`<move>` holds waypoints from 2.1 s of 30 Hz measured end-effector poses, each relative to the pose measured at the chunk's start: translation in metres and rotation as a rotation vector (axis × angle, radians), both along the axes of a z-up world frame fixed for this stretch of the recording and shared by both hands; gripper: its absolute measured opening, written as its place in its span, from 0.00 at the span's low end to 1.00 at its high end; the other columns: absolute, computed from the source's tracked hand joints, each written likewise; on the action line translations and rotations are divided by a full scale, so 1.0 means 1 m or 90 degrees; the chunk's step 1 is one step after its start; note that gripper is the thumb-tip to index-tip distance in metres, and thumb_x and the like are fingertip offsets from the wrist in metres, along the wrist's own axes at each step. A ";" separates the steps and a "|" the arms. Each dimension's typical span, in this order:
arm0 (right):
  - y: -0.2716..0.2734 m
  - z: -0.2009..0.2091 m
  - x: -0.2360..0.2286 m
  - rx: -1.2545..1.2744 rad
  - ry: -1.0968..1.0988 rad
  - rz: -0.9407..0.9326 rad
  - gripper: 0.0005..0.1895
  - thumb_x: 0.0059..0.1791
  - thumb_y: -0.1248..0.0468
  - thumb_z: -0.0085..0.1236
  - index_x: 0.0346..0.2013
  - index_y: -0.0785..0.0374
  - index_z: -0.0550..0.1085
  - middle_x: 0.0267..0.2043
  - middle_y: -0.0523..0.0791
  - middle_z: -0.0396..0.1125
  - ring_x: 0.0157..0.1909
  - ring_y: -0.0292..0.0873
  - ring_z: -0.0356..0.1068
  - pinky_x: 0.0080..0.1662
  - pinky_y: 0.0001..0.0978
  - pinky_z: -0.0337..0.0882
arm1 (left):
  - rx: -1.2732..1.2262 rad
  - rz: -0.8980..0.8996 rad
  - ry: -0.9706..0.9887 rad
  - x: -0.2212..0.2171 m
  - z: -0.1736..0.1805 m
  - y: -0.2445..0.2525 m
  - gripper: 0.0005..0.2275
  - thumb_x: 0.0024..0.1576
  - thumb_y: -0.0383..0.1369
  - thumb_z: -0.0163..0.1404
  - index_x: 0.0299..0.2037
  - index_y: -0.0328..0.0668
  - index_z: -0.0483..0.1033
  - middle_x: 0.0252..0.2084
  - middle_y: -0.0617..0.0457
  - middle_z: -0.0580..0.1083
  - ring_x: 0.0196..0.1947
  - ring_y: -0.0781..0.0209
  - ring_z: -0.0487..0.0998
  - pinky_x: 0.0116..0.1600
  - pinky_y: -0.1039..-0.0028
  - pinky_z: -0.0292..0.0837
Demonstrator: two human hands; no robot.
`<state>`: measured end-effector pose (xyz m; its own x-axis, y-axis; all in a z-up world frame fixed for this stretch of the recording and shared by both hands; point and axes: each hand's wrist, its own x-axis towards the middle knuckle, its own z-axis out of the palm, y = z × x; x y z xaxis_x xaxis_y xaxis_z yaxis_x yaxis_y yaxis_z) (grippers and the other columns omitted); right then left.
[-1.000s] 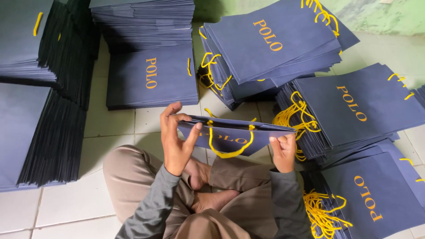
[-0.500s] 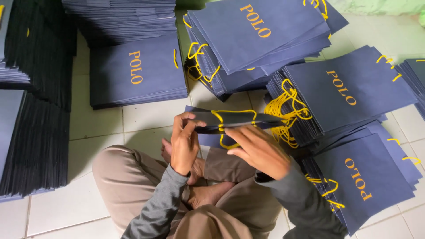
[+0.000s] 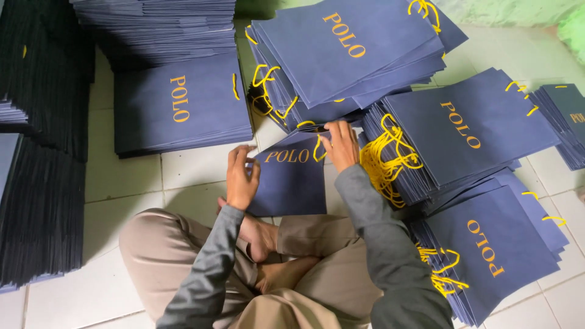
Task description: Attaching yellow rope handles to blue paper shopping bags by threading them through holes and stacking the finished products.
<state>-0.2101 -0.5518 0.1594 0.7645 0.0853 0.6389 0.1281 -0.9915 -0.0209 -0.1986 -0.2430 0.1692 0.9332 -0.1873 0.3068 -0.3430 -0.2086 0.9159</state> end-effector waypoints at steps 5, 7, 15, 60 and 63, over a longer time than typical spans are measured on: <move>-0.025 -0.024 0.015 0.043 0.000 0.085 0.13 0.49 0.53 0.63 0.39 0.53 0.70 0.39 0.43 0.64 0.46 0.51 0.68 0.48 0.44 0.69 | -0.034 -0.035 -0.004 0.020 -0.006 -0.036 0.19 0.60 0.27 0.51 0.62 0.44 0.68 0.59 0.33 0.65 0.38 0.32 0.81 0.42 0.58 0.83; -0.012 -0.015 0.006 0.030 0.014 0.118 0.12 0.52 0.50 0.59 0.36 0.53 0.70 0.36 0.42 0.66 0.46 0.49 0.69 0.48 0.42 0.69 | -0.027 -0.045 -0.011 0.010 0.010 -0.038 0.18 0.61 0.31 0.52 0.62 0.44 0.68 0.58 0.33 0.66 0.35 0.32 0.82 0.40 0.59 0.84; 0.111 0.156 -0.096 -0.078 0.032 0.311 0.10 0.52 0.66 0.56 0.28 0.58 0.67 0.53 0.51 0.73 0.36 0.52 0.75 0.35 0.41 0.75 | -0.155 0.005 0.038 -0.055 0.086 0.002 0.37 0.59 0.27 0.55 0.75 0.42 0.44 0.70 0.30 0.50 0.34 0.34 0.82 0.34 0.66 0.86; 0.101 0.224 -0.143 0.054 0.573 0.460 0.06 0.54 0.65 0.53 0.37 0.56 0.78 0.28 0.40 0.71 0.33 0.41 0.67 0.49 0.41 0.65 | 0.070 0.020 -0.030 -0.115 0.135 0.062 0.24 0.51 0.21 0.43 0.58 0.51 0.76 0.73 0.35 0.48 0.52 0.32 0.76 0.53 0.50 0.74; 0.101 0.231 -0.145 0.270 0.388 0.384 0.03 0.50 0.68 0.59 0.37 0.57 0.78 0.27 0.41 0.69 0.30 0.40 0.72 0.40 0.34 0.73 | 0.054 -0.005 -0.048 -0.115 0.142 0.062 0.25 0.50 0.19 0.43 0.59 0.48 0.76 0.73 0.31 0.48 0.44 0.24 0.78 0.49 0.46 0.76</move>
